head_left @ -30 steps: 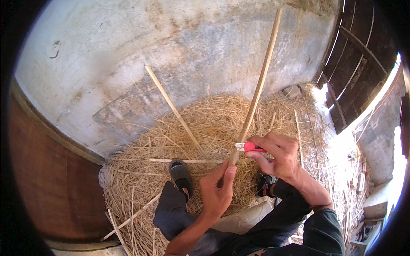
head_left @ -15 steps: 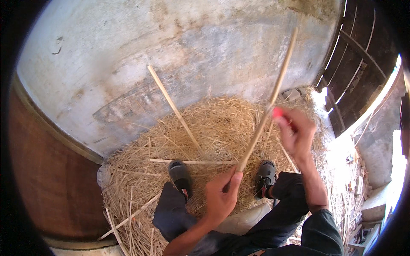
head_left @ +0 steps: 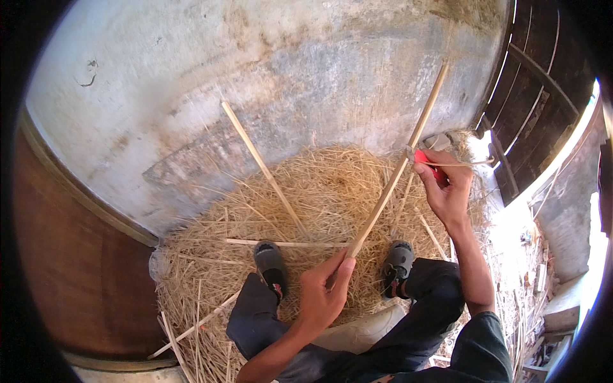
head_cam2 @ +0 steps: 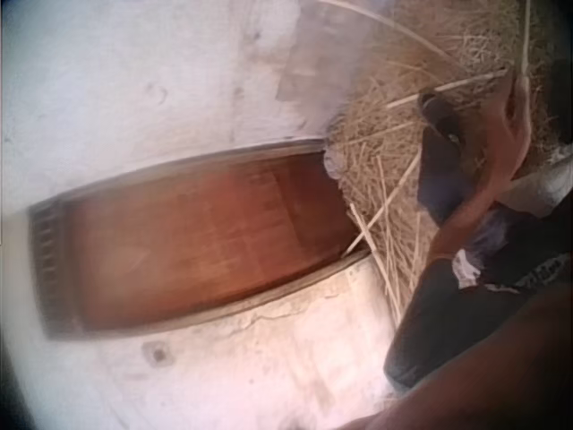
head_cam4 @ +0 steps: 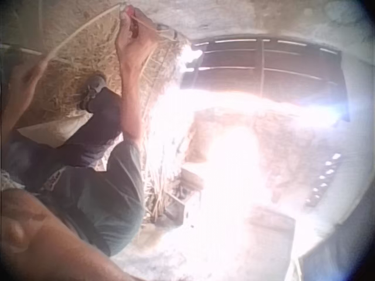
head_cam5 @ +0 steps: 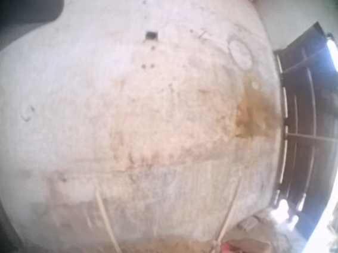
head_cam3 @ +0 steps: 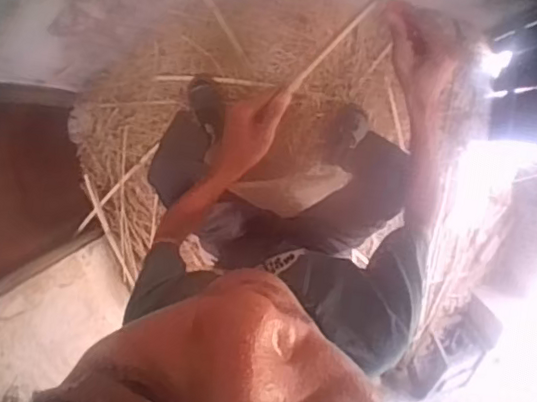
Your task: The person sits on a hay-covered floor and uses a large knife to shave and split long bamboo sticks. They then switch to a red utility knife to further refine and smooth the bamboo pieces.
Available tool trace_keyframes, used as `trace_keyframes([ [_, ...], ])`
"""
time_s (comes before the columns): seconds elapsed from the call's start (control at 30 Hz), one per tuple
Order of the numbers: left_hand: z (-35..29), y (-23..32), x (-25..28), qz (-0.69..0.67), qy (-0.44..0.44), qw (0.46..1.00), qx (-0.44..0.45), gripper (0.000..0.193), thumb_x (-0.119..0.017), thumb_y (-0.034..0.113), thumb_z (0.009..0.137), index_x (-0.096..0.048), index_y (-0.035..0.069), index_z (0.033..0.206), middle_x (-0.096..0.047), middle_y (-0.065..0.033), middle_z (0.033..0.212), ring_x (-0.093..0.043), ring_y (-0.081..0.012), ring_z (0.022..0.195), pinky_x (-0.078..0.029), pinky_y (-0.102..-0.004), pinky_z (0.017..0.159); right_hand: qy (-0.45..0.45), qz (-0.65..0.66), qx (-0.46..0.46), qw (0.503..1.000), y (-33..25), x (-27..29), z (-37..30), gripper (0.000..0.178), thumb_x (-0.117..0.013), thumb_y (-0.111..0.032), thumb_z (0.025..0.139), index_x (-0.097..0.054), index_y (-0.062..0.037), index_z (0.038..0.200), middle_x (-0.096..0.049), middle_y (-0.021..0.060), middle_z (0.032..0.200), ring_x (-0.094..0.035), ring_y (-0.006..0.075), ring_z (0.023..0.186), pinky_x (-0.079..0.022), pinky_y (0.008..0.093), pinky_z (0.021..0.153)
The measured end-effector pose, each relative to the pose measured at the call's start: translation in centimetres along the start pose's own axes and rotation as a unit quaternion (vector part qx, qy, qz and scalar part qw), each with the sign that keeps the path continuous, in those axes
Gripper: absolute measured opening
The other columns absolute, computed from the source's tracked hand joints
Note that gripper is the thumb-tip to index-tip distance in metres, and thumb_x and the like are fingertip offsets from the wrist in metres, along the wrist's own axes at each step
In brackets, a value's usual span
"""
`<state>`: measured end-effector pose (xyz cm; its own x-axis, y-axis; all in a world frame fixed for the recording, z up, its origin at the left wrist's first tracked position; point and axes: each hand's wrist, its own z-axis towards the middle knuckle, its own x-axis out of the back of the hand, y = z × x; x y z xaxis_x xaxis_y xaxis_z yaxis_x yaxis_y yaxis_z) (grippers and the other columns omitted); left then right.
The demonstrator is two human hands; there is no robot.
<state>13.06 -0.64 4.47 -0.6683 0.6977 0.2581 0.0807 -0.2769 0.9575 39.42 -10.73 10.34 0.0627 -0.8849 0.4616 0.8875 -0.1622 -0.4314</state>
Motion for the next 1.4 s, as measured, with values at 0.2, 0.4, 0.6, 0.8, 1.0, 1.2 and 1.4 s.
trace_keyframes([
  [0.2,-3.9,0.9,0.8,0.062,0.025,0.998,-0.013,0.036,-0.065,0.023,0.106,-0.071,-0.003,0.130,-0.056,-0.0006,0.067,-0.045,-0.0041,0.062,-0.036,-0.0284,0.052,0.013,-0.005,0.005,1.000,-0.4,1.6,-1.3,0.020,-0.082,-0.018,0.091,-0.081,-0.0026,0.104,-0.076,0.0075,0.082,-0.063,0.0108,0.063,-0.045,0.0255,0.052],
  [0.4,-8.2,0.5,0.3,0.060,0.017,0.996,0.069,0.037,-0.066,0.023,0.105,-0.071,-0.005,0.129,-0.059,-0.0025,0.067,-0.048,-0.0052,0.062,-0.039,-0.0290,0.053,0.035,-0.018,-0.084,0.996,4.4,2.2,-0.4,0.027,-0.080,-0.024,0.094,-0.080,-0.0022,0.108,-0.076,0.0092,0.081,-0.064,0.0119,0.065,-0.049,0.0283,0.060],
  [0.6,-12.6,-1.8,1.0,0.072,-0.006,0.984,0.162,0.033,-0.063,0.023,0.106,-0.073,-0.003,0.123,-0.065,-0.0050,0.073,-0.053,-0.0055,0.063,-0.042,-0.0263,0.055,0.012,-0.039,-0.169,0.985,10.0,1.4,1.9,0.034,-0.074,-0.036,0.098,-0.080,-0.0042,0.108,-0.074,0.0134,0.080,-0.067,0.0184,0.067,-0.051,0.0333,0.064],
  [0.8,-14.2,-3.2,2.5,-0.077,-0.015,0.963,0.258,0.034,-0.054,0.028,0.111,-0.071,-0.001,0.116,-0.060,0.0000,0.074,-0.049,-0.0050,0.062,-0.040,-0.0241,0.054,-0.270,-0.163,-0.203,0.927,15.7,1.3,-0.2,0.048,-0.066,-0.050,0.099,-0.077,-0.0040,0.105,-0.075,0.0197,0.092,-0.074,0.0340,0.087,-0.056,0.0451,0.079],
  [1.0,-11.8,-3.9,1.9,-0.197,-0.045,0.936,0.288,0.037,-0.040,0.036,0.116,-0.059,0.006,0.107,-0.048,0.0036,0.074,-0.036,-0.0032,0.056,-0.031,-0.0218,0.050,-0.347,-0.106,-0.219,0.906,13.3,0.7,-4.2,0.046,-0.066,-0.046,0.099,-0.071,-0.0046,0.119,-0.076,0.0209,0.102,-0.073,0.0394,0.097,-0.055,0.0488,0.088],
  [1.2,-8.9,-2.6,1.2,-0.189,-0.044,0.953,0.231,0.040,-0.037,0.041,0.116,-0.056,0.008,0.107,-0.048,0.0032,0.075,-0.036,-0.0032,0.057,-0.030,-0.0226,0.050,-0.431,-0.204,-0.239,0.846,12.1,1.3,-4.7,0.049,-0.071,-0.039,0.097,-0.063,-0.0056,0.132,-0.076,0.0220,0.109,-0.071,0.0415,0.107,-0.053,0.0508,0.096],
  [1.4,-8.0,-2.1,0.8,-0.200,-0.078,0.951,0.222,0.042,-0.037,0.046,0.115,-0.055,0.008,0.110,-0.047,0.0028,0.076,-0.035,-0.0041,0.057,-0.031,-0.0236,0.051,-0.456,-0.198,-0.187,0.848,15.4,2.2,-7.1,0.046,-0.070,-0.041,0.098,-0.065,-0.0045,0.127,-0.075,0.0210,0.099,-0.071,0.0395,0.103,-0.052,0.0526,0.096],
])
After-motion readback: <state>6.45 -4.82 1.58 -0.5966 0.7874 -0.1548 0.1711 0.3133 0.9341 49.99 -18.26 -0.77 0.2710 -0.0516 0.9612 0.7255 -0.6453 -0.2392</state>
